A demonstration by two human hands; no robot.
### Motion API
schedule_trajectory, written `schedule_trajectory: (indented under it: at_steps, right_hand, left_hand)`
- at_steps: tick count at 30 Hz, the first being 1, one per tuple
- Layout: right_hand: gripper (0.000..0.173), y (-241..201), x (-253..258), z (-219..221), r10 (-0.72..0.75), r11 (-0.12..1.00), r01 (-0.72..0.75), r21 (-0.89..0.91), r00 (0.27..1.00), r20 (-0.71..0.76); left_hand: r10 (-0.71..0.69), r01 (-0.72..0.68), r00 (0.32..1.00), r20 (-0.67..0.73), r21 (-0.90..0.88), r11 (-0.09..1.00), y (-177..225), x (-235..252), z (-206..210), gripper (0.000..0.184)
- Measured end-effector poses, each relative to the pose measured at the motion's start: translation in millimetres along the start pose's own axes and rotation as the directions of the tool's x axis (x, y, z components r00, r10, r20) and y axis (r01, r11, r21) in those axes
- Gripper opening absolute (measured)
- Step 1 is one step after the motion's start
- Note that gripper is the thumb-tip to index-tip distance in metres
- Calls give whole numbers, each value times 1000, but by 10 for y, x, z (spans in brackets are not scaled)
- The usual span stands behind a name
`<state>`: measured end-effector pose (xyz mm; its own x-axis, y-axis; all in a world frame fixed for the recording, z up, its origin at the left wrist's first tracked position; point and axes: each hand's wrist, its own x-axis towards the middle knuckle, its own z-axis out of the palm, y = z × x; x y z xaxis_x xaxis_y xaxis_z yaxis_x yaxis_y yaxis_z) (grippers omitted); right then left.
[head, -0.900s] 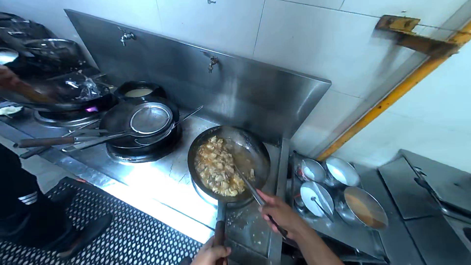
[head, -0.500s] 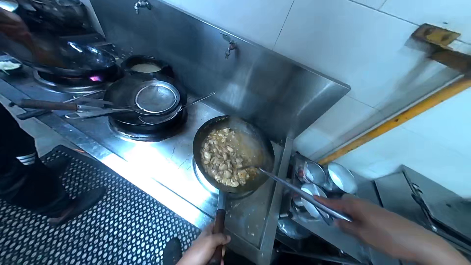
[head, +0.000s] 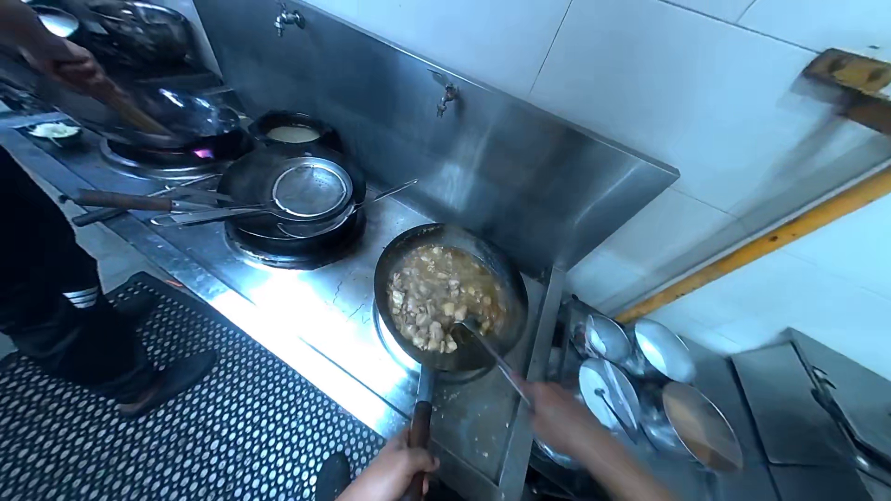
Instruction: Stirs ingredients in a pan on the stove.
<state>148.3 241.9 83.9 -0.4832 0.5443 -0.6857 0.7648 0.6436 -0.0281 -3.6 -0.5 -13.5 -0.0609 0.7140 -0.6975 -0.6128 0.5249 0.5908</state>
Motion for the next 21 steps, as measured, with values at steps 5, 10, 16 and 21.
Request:
schedule_trajectory:
  at_steps: [5,10,16,21]
  right_hand:
    - [77,-302,346,376,55,992,-45,118,994,-91]
    - [83,-435,581,469,90,983,-61,174,983,-162]
    - [70,-254,924,484,50,858,89,506,966,-255]
    - [66,81,668,300,7,375,140,916,988,-154]
  left_hand:
    - [-18,19,1000,-9,20,1000,30,-3,0,50]
    - [-8,8,1000,-21,18,1000,18,-11,11,49]
    - [16,-16,999,-29,0,1000,-6,-30,45,47]
    - [29,-30,999,-22,-26,999,-67,-3,12,46]
